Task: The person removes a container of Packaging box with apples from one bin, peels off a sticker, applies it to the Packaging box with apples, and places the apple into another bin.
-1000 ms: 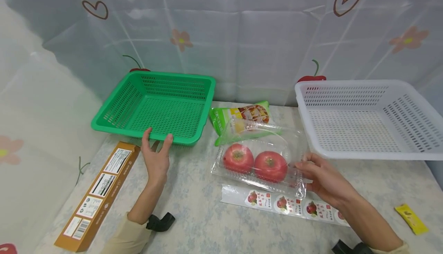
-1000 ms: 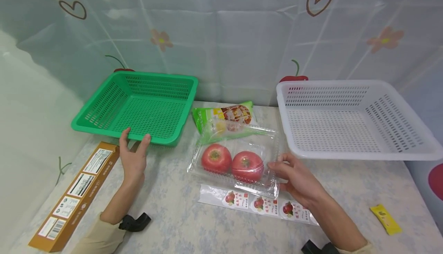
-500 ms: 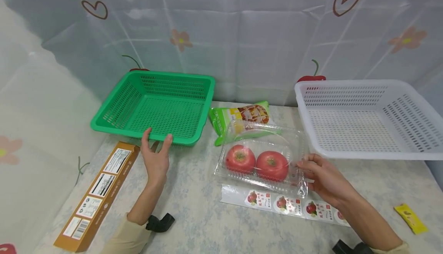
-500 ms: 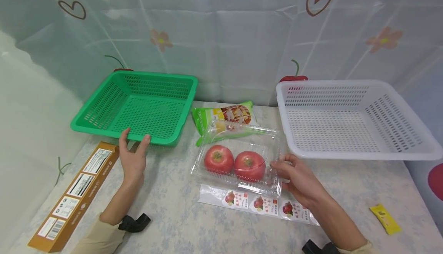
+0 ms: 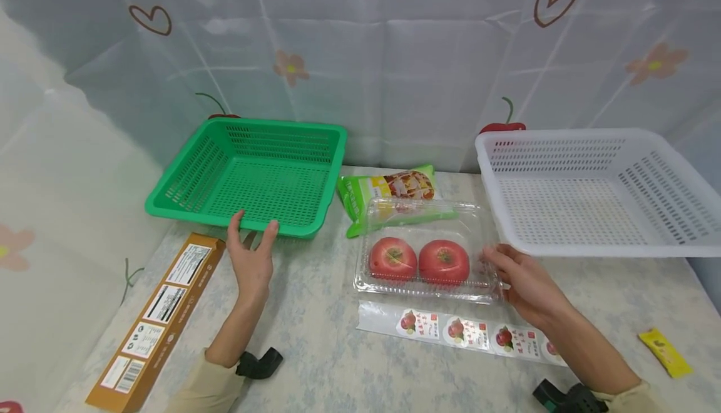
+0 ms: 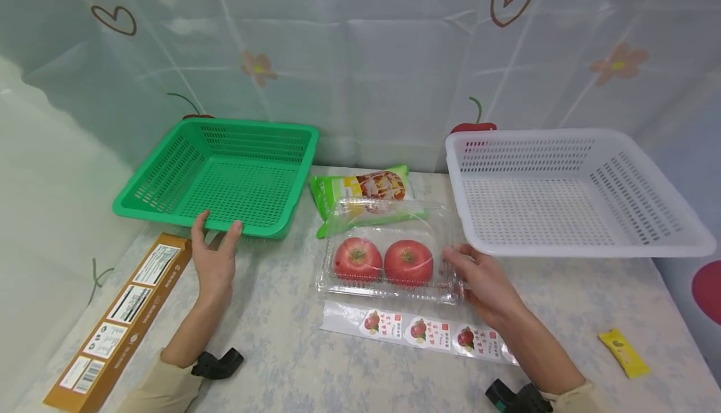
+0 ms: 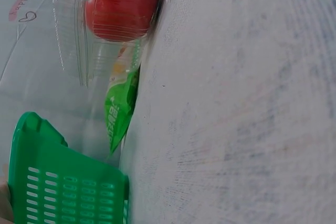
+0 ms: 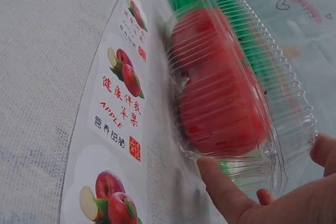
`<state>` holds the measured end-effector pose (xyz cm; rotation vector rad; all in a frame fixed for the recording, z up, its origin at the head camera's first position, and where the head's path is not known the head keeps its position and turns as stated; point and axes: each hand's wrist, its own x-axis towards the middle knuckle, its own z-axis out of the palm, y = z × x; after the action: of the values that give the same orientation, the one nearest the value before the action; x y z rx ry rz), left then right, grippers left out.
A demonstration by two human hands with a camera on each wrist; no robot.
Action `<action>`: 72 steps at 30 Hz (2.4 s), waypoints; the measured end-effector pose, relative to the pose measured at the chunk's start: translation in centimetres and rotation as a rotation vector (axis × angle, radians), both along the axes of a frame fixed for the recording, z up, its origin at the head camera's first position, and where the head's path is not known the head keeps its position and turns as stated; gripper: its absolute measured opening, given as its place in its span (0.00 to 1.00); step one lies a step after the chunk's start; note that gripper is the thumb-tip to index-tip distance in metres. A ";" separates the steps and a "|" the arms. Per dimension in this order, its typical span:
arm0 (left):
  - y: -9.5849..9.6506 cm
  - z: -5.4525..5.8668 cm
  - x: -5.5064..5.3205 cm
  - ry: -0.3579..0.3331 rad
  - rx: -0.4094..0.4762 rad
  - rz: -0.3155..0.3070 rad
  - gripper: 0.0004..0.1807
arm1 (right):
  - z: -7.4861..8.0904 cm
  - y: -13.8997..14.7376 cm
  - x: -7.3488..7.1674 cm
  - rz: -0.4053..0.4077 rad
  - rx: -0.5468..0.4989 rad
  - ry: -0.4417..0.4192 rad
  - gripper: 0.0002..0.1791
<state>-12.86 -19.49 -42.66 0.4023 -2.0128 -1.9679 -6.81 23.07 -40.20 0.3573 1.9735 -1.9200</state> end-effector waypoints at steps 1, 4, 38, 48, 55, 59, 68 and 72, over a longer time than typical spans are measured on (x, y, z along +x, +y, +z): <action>0.0 0.0 0.0 0.000 -0.002 0.000 0.43 | 0.0 0.0 0.0 0.001 0.008 -0.005 0.41; 0.0 0.0 0.0 0.001 -0.012 -0.004 0.43 | -0.1 -0.1 0.0 -0.004 0.027 -0.013 0.43; 0.5 1.6 2.1 0.276 -0.104 0.173 0.35 | 1.6 0.5 8.0 0.041 0.436 0.321 0.26; 2.0 2.1 3.8 0.560 -0.010 -0.439 0.18 | 2.6 -1.5 9.0 0.116 0.467 0.508 0.15; 1.9 1.1 5.0 0.399 -0.083 -0.858 0.18 | 2.1 -3.0 8.4 0.438 0.328 0.562 0.14; 2.7 0.6 5.9 0.256 -0.173 -1.026 0.15 | 1.1 -4.0 8.1 0.477 0.318 0.602 0.15; 4.7 -0.3 6.7 0.127 -0.241 -1.125 0.16 | -0.5 -6.4 6.5 0.597 0.359 0.532 0.24; 5.4 -0.6 6.4 -0.001 -0.308 -1.151 0.20 | -1.3 -7.1 5.7 0.633 0.380 0.576 0.25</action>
<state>-6.46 -14.07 -43.29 -1.0534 -2.7913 -2.0176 -1.13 15.92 -41.45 -0.7343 2.4026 -1.3153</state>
